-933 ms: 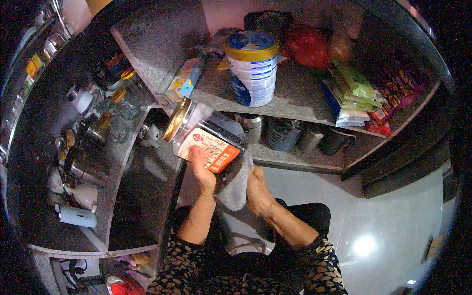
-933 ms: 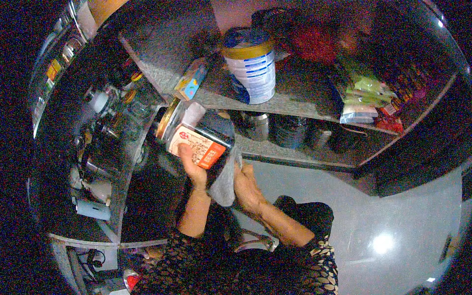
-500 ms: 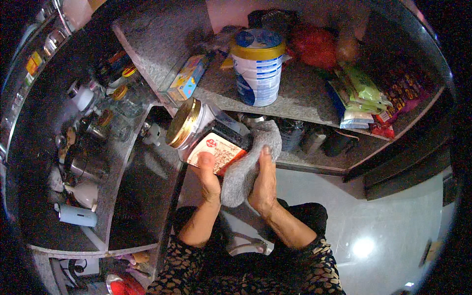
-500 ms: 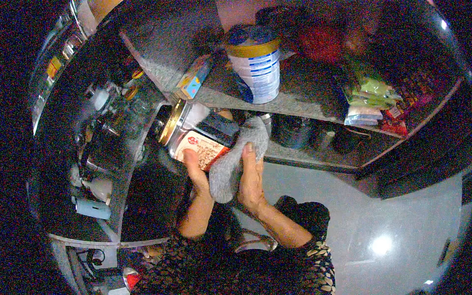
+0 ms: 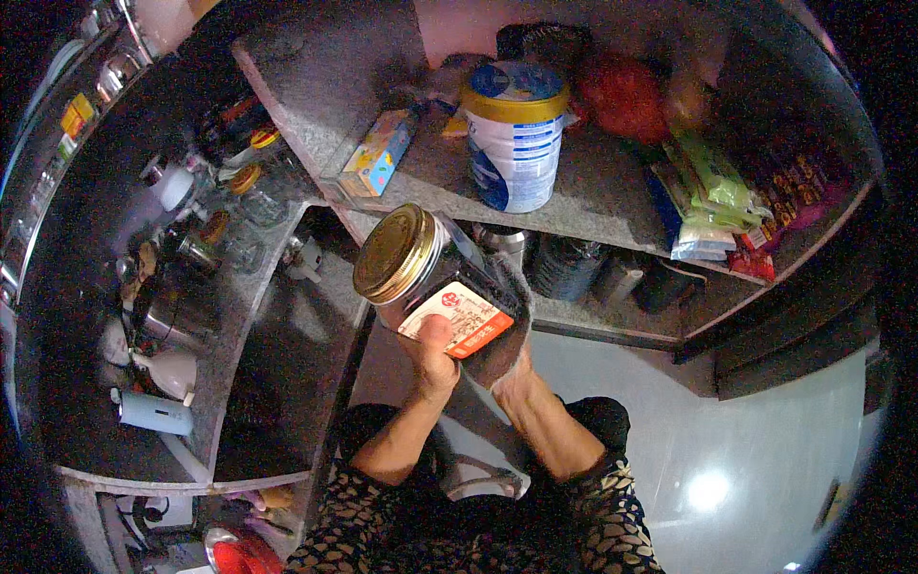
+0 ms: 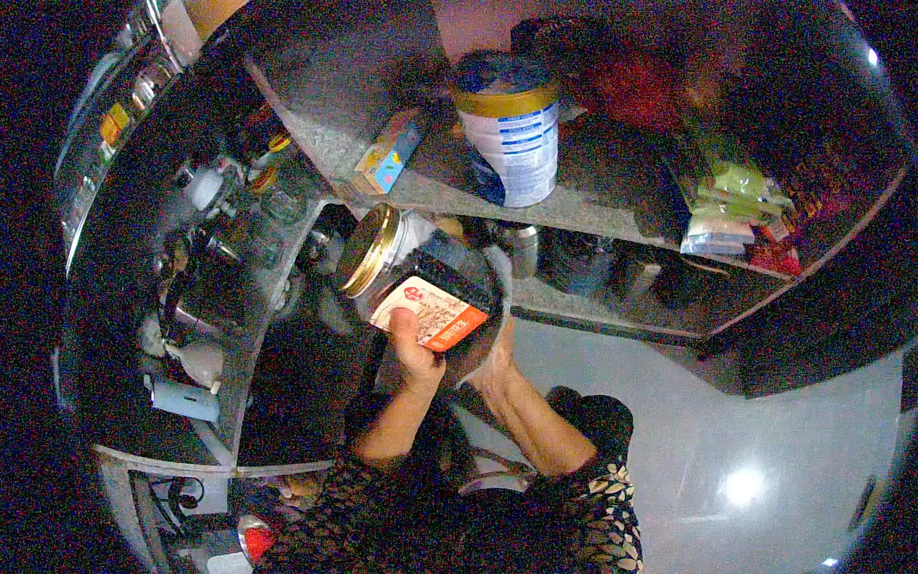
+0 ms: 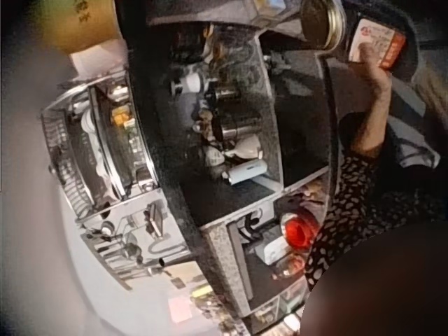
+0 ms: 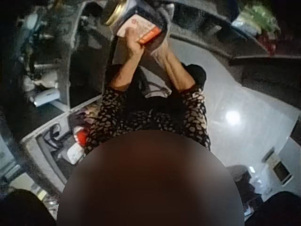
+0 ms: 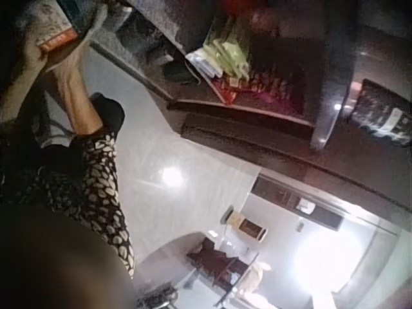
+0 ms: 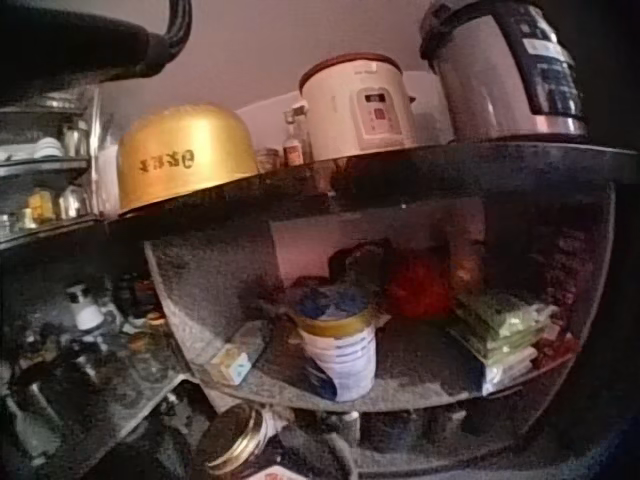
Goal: The person sits on the floor in front of a low cabinet and wipes the surfaces of various pantry items with a cloth. They clean a small glass jar, a large cylindrical tin, and several green packets of instant noodles, handling each item individually and returning them to the shelf.
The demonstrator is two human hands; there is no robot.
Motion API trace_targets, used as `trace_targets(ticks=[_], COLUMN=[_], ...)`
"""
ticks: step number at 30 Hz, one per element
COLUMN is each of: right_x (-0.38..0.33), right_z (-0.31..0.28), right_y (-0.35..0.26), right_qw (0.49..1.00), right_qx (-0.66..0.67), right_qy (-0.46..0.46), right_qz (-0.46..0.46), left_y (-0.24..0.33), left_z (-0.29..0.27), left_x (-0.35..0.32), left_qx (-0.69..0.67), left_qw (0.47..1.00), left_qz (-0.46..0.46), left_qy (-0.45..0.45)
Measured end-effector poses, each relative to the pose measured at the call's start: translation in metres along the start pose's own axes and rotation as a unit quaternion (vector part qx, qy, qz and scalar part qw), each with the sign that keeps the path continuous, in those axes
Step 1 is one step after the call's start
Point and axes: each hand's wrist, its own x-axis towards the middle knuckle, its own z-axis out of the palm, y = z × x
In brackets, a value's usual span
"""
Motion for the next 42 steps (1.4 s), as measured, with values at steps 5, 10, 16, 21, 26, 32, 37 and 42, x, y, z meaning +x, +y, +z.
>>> trace_targets(ticks=[5,10,16,21,26,32,37,42], right_x=[-0.016,-0.023,-0.021,-0.029,-0.04,-0.034,-0.055,-0.092], right_z=[0.006,-0.011,-0.042,-0.046,-0.082,-0.074,-0.053,-0.015], right_y=[0.016,0.004,-0.007,-0.002,-0.022,-0.028,-0.043,-0.062], right_qw=[0.971,0.858,0.991,0.754,0.741,0.738,0.725,0.711], right_qx=[-0.233,-0.482,-0.111,-0.64,-0.665,-0.668,-0.68,-0.693], right_qy=[0.002,-0.074,0.058,0.072,0.094,0.083,0.086,0.081], right_qz=[-0.047,-0.162,-0.047,-0.128,-0.031,-0.045,-0.068,-0.088], left_y=[0.004,0.042,0.053,0.052,0.037,0.028,0.005,-0.022], left_z=[-0.008,0.018,0.029,0.031,0.033,0.058,0.066,0.061], left_x=[0.011,0.008,0.01,0.018,0.045,0.114,0.151,0.194], left_qx=[0.083,0.079,0.185,0.245,0.093,0.158,0.231,0.282], left_qw=[0.996,0.985,0.965,0.955,0.986,0.963,0.95,0.926], left_qz=[-0.003,0.043,0.056,0.115,0.1,0.208,0.207,0.252], left_qy=[-0.028,-0.148,-0.176,-0.125,-0.094,-0.06,-0.025,0.011])
